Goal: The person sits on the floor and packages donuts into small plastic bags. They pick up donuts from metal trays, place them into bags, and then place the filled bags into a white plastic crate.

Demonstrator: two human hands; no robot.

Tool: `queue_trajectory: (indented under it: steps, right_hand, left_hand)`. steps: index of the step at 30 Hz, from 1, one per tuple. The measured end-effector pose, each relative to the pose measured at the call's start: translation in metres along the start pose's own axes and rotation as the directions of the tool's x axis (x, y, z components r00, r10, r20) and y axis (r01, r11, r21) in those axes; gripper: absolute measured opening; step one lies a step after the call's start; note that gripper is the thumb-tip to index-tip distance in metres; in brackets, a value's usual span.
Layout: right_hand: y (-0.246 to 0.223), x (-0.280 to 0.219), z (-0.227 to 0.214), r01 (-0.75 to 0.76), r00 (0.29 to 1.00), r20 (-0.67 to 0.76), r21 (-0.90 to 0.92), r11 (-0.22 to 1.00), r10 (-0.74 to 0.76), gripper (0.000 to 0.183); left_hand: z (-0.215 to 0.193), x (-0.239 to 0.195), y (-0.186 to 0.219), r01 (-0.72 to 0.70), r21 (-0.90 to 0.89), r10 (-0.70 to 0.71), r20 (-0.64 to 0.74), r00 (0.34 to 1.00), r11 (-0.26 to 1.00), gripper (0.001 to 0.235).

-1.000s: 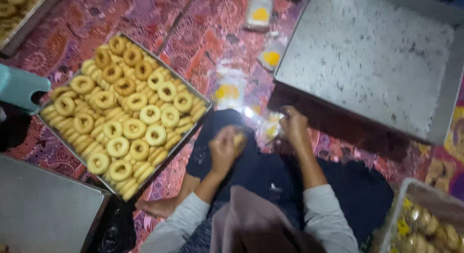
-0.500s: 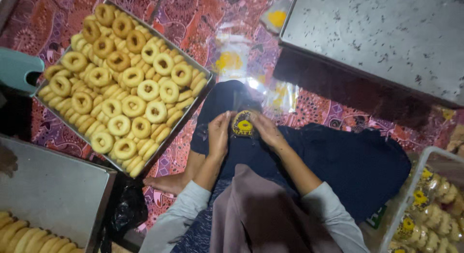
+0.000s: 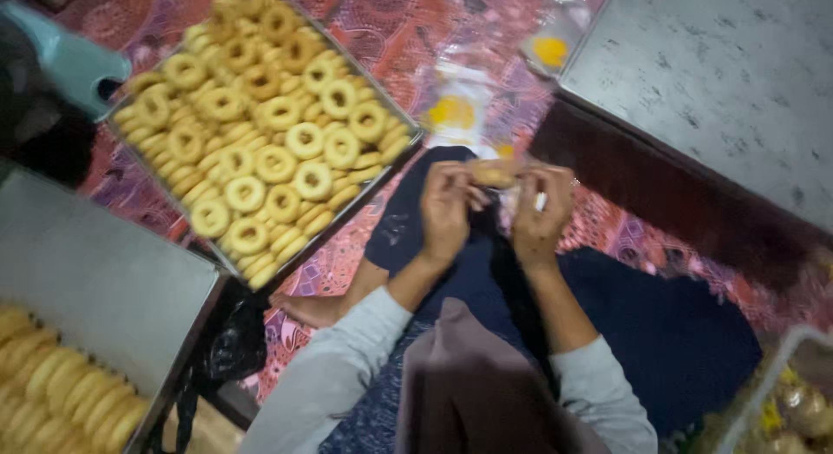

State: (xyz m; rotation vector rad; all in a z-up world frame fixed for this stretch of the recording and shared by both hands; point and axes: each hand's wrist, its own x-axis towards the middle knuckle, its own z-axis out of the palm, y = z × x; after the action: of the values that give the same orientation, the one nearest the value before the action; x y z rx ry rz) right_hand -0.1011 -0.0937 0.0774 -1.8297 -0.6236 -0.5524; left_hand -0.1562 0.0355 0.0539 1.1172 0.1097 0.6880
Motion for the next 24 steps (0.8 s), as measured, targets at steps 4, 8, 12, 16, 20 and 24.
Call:
queue_trajectory:
  steps: [4,8,12,16,20,24]
  right_hand:
    - [0.004,-0.018,-0.001,-0.045,0.996,0.082,-0.036,0.998,0.048,0.016]
    - [0.038,-0.069,0.016,-0.080,0.949,0.296,-0.097,0.992,0.106,0.014]
    - [0.076,-0.114,0.010,-0.287,0.907,0.326,0.011,0.958,0.268,0.016]
    - [0.109,-0.097,0.012,-0.858,0.511,0.478,0.327,0.396,0.714,0.043]
    - [0.139,-0.100,-0.002,-0.520,0.813,0.357,0.087,0.850,0.460,0.059]
    - [0.201,-0.079,-0.043,-0.525,0.838,0.070,-0.170,0.834,0.541,0.049]
  left_hand:
    - [-0.006,-0.019,-0.007,-0.052,0.135,0.060,-0.062,0.996,0.989,0.015]
    - [-0.044,-0.040,-0.016,0.095,0.643,-0.018,-0.126,0.992,0.760,0.023]
    - [-0.063,-0.070,-0.028,-0.055,0.813,0.123,-0.021,0.992,0.580,0.022]
    - [-0.043,-0.051,-0.030,-0.125,0.739,0.106,0.072,0.992,0.662,0.015]
    - [-0.028,-0.071,-0.036,-0.225,0.625,0.123,0.203,0.971,0.747,0.006]
    - [-0.064,-0.068,-0.067,-0.025,0.514,0.088,-0.099,0.991,0.857,0.013]
